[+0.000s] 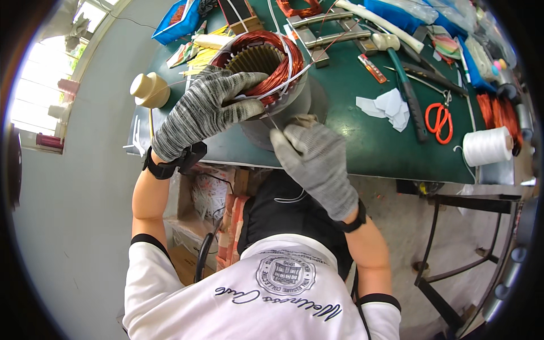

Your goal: Tying and securing copper windings of an electric motor stator using string.

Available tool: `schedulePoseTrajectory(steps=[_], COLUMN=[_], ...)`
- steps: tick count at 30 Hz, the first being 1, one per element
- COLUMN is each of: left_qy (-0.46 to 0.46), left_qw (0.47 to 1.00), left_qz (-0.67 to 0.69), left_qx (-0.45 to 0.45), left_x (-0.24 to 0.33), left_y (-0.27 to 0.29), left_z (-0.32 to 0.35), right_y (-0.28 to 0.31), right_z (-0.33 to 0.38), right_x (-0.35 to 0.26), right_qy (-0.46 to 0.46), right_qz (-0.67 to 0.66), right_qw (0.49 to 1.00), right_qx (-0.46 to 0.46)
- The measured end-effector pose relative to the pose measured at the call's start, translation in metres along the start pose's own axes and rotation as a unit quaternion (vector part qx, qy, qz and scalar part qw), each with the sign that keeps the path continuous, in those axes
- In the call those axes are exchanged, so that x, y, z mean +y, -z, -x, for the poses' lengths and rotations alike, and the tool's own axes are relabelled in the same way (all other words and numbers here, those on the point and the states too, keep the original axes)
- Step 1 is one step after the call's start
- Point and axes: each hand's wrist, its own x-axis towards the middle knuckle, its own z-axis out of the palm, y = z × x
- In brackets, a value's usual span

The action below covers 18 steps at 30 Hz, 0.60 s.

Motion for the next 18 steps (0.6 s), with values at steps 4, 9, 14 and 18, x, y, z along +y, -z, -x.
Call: schedulePoseTrajectory(steps=[4,9,14,18], left_qy=[0.049,-0.007,-0.031,0.049], left_qw=[0.997,0.997,0.964,0.942], left_qz=[0.012,-0.057,-0.263,-0.306], left_qx=[-0.051,-0.059,0.013,0.131], left_x=[0.007,0.009,0.006,0.029], left_y=[0.005,0.009,0.005,0.008], left_z=[-0.007,-0.012,-0.002,0.007], right_y=[-0.015,0.0,-0.002,0.028], right_z=[-0.01,-0.011,-0.016,-0.049], right_x=[-0.004,0.005,-0.006,-0.029], right_qy=[-0.027,0.021,0.035,0.089], right_qz=[0.07,0.068,0.138,0.072], right_qw=[0.996,0.997,0.99,0.986], right_qx=[0.043,-0.03,-0.001,0.121])
